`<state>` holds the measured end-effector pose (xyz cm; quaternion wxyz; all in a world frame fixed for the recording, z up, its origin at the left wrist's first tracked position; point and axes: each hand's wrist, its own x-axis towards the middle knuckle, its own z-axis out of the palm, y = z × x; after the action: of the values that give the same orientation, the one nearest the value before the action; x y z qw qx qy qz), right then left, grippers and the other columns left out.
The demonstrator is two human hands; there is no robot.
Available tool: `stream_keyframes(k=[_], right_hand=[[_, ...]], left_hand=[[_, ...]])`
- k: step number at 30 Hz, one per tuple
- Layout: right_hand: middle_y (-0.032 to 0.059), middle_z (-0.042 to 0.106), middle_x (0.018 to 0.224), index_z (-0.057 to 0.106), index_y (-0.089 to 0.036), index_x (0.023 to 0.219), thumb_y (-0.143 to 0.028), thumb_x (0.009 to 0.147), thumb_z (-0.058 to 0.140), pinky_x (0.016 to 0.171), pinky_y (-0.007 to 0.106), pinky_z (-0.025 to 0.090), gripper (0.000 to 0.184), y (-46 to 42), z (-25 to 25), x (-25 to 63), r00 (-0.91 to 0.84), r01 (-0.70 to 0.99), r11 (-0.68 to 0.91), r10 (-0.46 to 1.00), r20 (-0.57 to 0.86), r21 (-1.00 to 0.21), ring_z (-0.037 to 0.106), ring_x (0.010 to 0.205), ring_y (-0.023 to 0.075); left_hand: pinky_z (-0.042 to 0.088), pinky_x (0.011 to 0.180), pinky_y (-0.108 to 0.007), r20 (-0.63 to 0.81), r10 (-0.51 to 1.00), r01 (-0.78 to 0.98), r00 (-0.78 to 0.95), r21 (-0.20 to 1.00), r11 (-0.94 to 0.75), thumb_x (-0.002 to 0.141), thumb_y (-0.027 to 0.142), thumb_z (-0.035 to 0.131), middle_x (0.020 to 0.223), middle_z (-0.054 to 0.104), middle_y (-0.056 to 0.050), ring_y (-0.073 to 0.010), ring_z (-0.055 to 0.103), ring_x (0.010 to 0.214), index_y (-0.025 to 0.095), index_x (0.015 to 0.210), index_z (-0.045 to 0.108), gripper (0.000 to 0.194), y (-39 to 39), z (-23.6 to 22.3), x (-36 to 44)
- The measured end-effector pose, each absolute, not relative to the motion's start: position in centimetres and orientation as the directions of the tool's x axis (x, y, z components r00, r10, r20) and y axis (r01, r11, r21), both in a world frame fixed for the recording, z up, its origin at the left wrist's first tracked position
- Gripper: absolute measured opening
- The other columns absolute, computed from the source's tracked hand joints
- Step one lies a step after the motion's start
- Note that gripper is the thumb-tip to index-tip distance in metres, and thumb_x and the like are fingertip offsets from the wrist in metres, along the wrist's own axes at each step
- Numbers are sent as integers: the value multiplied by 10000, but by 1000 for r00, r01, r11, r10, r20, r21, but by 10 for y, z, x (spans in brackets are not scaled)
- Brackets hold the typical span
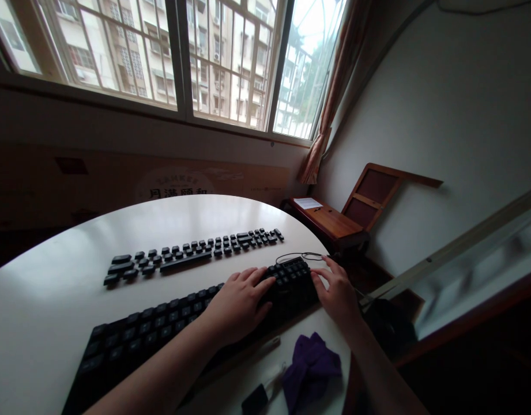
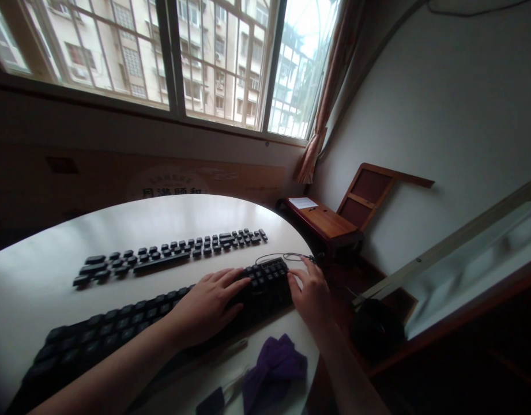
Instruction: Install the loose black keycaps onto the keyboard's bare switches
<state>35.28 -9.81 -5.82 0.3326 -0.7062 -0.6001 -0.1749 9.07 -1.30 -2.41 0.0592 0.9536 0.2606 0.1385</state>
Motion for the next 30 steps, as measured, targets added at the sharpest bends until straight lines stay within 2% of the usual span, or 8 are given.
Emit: stream_keyframes(k=[3, 7, 15, 24, 30], right_hand=[[133, 604, 1318, 728, -193, 1035, -333, 963, 476, 1029, 461, 455, 298, -98, -58, 354, 236, 956, -42, 691, 683, -289, 542, 1210, 291], [121, 635, 1276, 742, -206, 930, -334, 969, 466, 1022, 470, 455, 307, -98, -57, 354, 222, 958, -40, 728, 649, -282, 555, 1182, 293], [133, 543, 1399, 732, -207, 964, -370, 966, 493, 1047, 497, 442, 289, -99, -58, 352, 204, 964, -37, 732, 650, -262, 511, 1264, 311], [129, 559, 1406, 727, -205, 999, -380, 979, 464, 1041, 526, 442, 316, -100, -58, 350, 175, 969, -28, 774, 608, -244, 503, 1302, 327], [135, 585, 1382, 718, -191, 997, -368, 997, 432, 1048, 486, 455, 336, -99, -61, 352, 176, 953, 21, 776, 606, -303, 560, 1253, 297]], left_hand=[[354, 1103, -508, 230, 514, 481, 827, 183, -857, 930, 400, 531, 1519, 451, -79, -325, 422, 1370, 279, 1412, 508, 497, -13, -23, 91], [355, 1103, -505, 229, 514, 485, 827, 172, -857, 931, 403, 525, 1521, 449, -76, -320, 427, 1367, 282, 1414, 506, 498, -13, -24, 91], [352, 1104, -490, 268, 507, 469, 819, 196, -861, 915, 405, 533, 1509, 467, -65, -320, 427, 1367, 291, 1395, 524, 493, -11, -28, 90], [357, 1107, -502, 237, 516, 481, 823, 191, -856, 912, 405, 552, 1514, 460, -72, -325, 434, 1367, 288, 1404, 527, 506, -13, -24, 91], [356, 1111, -504, 224, 524, 488, 822, 198, -850, 909, 400, 560, 1520, 451, -75, -326, 430, 1369, 290, 1413, 514, 518, -14, -24, 91]])
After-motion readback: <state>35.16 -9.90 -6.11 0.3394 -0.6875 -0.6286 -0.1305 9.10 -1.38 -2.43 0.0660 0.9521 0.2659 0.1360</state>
